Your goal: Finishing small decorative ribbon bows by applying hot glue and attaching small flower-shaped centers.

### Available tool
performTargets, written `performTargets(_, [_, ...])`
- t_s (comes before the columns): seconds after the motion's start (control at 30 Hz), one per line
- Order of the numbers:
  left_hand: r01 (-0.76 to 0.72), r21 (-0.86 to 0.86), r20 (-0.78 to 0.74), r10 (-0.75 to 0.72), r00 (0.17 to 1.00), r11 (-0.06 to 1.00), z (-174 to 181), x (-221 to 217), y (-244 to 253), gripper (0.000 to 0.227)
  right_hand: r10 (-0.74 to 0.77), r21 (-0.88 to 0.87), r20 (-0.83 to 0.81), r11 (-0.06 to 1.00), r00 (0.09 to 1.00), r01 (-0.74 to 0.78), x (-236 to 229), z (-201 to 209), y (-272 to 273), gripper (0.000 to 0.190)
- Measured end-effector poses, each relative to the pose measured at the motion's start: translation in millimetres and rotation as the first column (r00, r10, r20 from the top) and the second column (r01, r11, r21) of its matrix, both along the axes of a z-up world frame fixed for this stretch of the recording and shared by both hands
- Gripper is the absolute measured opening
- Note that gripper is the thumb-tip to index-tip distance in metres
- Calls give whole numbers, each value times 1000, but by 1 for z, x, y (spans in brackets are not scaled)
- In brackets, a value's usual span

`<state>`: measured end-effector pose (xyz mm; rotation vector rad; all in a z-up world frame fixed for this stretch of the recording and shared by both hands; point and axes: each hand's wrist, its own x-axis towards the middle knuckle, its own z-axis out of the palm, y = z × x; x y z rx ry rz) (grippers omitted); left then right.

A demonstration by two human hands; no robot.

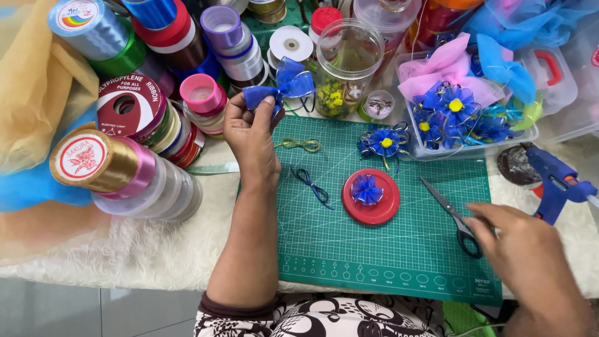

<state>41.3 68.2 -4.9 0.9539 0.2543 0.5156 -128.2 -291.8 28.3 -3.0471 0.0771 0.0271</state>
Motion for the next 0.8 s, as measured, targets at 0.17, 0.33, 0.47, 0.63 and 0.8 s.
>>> performTargets(0.17, [-53, 18, 18, 52, 998, 998, -4, 4, -1, 24, 455, 283, 226, 815, 861, -505, 57, 7, 101, 22])
performTargets(0.33, [-89, 24, 26, 89, 996, 996, -7, 8, 0, 24, 609, 228, 244, 721, 755, -655, 110, -49, 157, 12])
performTargets(0.47, [-76, 35, -3, 76, 997, 996, -5, 6, 1, 23, 587, 114, 197, 782, 785, -613, 152, -61, 182, 23])
performTargets(0.63, [-79, 36, 9, 78, 997, 996, -7, 8, 1, 24, 517, 156, 223, 818, 826, -554, 188, -82, 198, 35])
performTargets(0.8, [-90, 22, 24, 90, 996, 996, -6, 7, 0, 23, 533, 172, 274, 792, 800, -586, 203, -111, 201, 9])
